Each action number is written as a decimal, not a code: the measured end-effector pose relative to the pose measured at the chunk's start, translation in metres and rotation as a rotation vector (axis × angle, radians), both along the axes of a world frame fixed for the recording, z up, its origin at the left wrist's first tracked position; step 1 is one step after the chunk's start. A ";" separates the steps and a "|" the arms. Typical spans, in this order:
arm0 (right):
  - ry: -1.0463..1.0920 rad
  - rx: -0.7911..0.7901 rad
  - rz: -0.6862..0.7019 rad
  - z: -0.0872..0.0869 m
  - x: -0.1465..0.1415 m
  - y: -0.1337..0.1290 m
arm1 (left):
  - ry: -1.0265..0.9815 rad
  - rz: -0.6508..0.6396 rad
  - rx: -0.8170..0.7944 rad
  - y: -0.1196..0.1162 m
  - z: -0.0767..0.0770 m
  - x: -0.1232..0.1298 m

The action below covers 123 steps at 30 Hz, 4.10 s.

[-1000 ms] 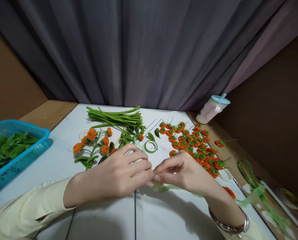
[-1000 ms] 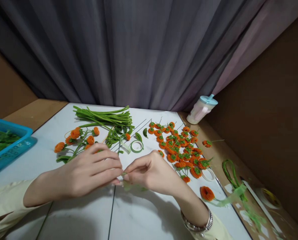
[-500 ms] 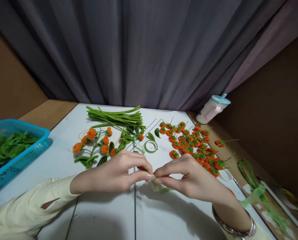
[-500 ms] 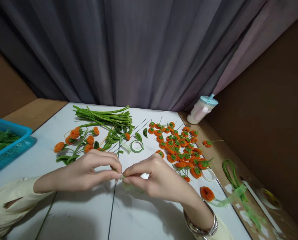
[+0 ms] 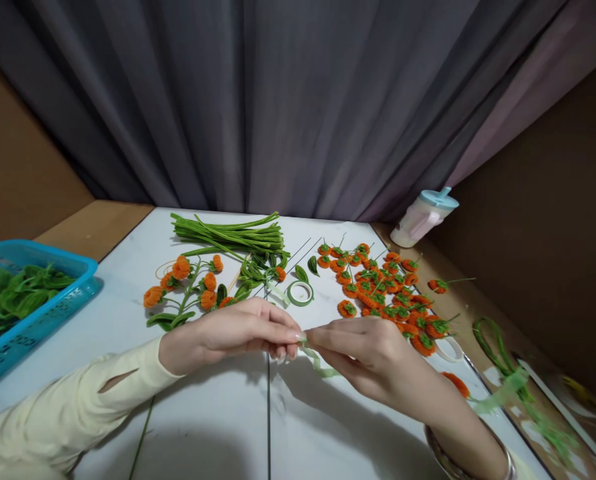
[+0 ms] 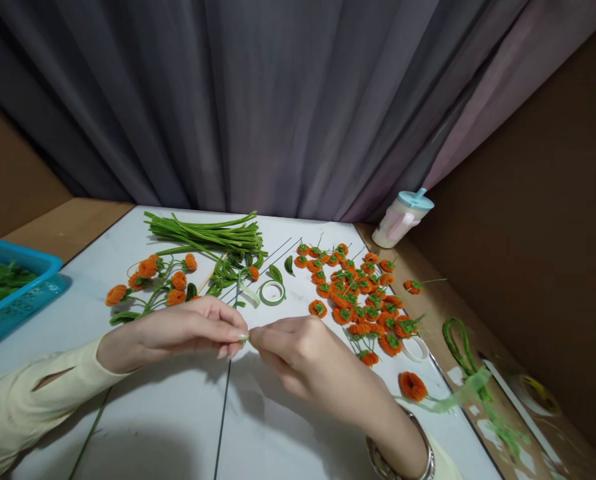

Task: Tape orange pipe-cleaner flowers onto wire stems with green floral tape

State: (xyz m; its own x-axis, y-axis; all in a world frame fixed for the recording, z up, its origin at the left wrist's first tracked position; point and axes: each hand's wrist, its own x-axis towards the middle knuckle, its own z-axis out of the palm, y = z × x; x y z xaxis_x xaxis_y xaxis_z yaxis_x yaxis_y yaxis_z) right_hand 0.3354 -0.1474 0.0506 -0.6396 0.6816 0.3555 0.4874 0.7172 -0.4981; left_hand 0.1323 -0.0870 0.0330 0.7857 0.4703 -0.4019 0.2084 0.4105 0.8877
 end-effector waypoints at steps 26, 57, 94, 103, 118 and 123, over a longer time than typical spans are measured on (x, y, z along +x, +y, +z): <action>0.007 -0.371 -0.114 0.002 -0.006 0.008 | 0.030 0.005 1.761 -0.025 0.000 -0.010; -0.262 -0.017 -0.013 -0.005 -0.010 0.005 | 0.315 -0.124 0.620 -0.004 0.006 -0.004; 0.081 -0.338 0.262 -0.013 -0.005 0.015 | -0.072 -0.342 -0.152 0.011 -0.012 -0.010; 0.101 -0.327 0.274 -0.012 -0.006 0.015 | -0.100 -0.352 -0.290 0.011 -0.023 -0.007; 0.179 -0.403 0.237 -0.004 -0.011 0.011 | -0.043 -0.354 -0.268 0.011 -0.026 -0.005; 0.177 -0.461 0.169 -0.007 -0.016 0.008 | -0.024 -0.359 -0.248 0.011 -0.025 -0.006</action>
State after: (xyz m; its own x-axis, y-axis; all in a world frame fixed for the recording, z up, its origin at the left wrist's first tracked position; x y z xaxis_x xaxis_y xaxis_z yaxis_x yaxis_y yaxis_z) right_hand 0.3190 -0.1396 0.0441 -0.7114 0.6853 0.1560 0.2632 0.4655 -0.8450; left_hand 0.1266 -0.0758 0.0079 0.8921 0.0566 -0.4483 0.3578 0.5173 0.7774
